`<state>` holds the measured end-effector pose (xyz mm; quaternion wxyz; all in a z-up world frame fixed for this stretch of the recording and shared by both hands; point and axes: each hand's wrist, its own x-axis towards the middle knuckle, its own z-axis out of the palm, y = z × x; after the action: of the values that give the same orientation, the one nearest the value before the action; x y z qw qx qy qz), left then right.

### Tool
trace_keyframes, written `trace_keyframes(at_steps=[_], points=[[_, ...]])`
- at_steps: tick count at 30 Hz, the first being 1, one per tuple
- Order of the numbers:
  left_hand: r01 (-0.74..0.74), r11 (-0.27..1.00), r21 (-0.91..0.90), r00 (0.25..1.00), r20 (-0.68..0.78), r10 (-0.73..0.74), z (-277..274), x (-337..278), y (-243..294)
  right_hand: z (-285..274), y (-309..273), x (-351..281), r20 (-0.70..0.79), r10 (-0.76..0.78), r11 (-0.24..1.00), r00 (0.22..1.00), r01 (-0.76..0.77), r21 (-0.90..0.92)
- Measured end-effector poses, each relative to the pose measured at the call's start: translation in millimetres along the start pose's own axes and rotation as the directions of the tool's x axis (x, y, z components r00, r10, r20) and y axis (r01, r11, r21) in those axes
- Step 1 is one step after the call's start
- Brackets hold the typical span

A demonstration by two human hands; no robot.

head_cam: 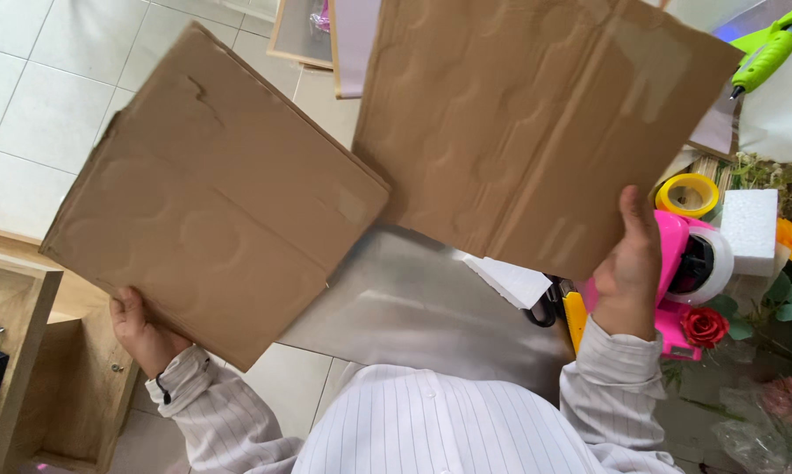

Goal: The person cuts a block of foam using a utility knife, gathers artificial roses, and then prepares cardboard by rolling and taping it.

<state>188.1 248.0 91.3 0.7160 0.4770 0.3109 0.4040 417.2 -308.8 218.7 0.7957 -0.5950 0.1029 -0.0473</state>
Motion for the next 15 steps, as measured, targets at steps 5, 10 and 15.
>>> trace_keyframes(at_steps=[5, 10, 15], points=[[0.133, 0.991, -0.03, 0.98, -0.145, -0.136, 80, 44, -20, -54, -22, -4, -0.137, -0.183, 0.983, 0.974, 0.182, -0.014], [0.078, 0.984, -0.159, 0.983, -0.155, -0.102, 227, 72, -64, -97, -48, -25, -0.184, -0.276, 0.96, 0.943, 0.282, 0.004], [0.085, 0.995, -0.058, 0.99, -0.108, -0.091, 377, 68, -84, -136, -61, -57, -0.269, -0.324, 0.945, 0.907, 0.32, -0.059]])
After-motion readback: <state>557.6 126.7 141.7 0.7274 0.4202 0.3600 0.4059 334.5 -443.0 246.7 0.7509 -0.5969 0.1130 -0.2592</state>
